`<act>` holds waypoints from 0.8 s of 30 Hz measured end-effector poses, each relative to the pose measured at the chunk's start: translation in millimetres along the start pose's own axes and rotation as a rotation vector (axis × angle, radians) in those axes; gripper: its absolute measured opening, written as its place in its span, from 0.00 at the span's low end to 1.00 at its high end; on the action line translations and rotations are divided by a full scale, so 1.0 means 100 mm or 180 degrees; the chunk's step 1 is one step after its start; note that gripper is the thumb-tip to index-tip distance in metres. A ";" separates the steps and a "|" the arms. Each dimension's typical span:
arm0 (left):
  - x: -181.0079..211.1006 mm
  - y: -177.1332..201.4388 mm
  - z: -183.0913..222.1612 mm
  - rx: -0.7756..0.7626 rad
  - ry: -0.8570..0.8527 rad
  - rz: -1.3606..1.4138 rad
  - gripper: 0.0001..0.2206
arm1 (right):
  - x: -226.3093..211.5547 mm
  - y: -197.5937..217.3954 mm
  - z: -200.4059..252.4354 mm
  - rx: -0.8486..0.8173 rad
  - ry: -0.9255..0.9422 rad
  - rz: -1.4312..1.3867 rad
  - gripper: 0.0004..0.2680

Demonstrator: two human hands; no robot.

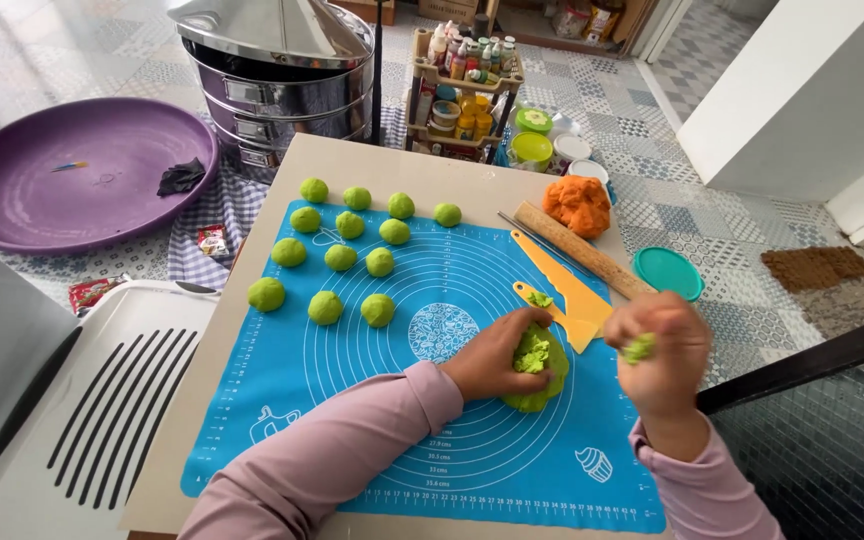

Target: Rolling and shaping small pieces of green dough into balls on a silicone mat.

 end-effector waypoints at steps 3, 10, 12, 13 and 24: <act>0.11 0.04 0.02 0.0140 0.0074 0.0245 0.46 | -0.31 -0.88 0.01 -0.0635 0.0746 0.2773 0.06; 0.20 0.09 -0.03 0.0036 0.0023 0.0651 0.51 | 0.33 -0.88 0.15 -0.1596 0.1955 0.3808 0.19; 0.21 0.07 -0.02 0.0021 0.0133 0.0703 0.51 | 0.35 -0.85 0.11 -0.1606 0.1403 0.3292 0.22; 0.18 0.05 -0.02 -0.0022 0.0118 0.0722 0.51 | 0.36 -0.83 0.11 -0.1571 0.1403 0.3329 0.22; -0.01 0.06 -0.06 0.0584 -0.1503 -0.0346 0.64 | 0.15 -0.91 0.39 -0.0773 0.1424 0.0574 0.12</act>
Point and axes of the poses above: each hand's wrist, its own z-axis away from the middle knuckle, its own y-axis out of the back of the hand, x = y × z, the point moved 2 cm from there along -z, towards the middle knuckle, and after that the axes turned 12 degrees about x, right-handed, at the moved point
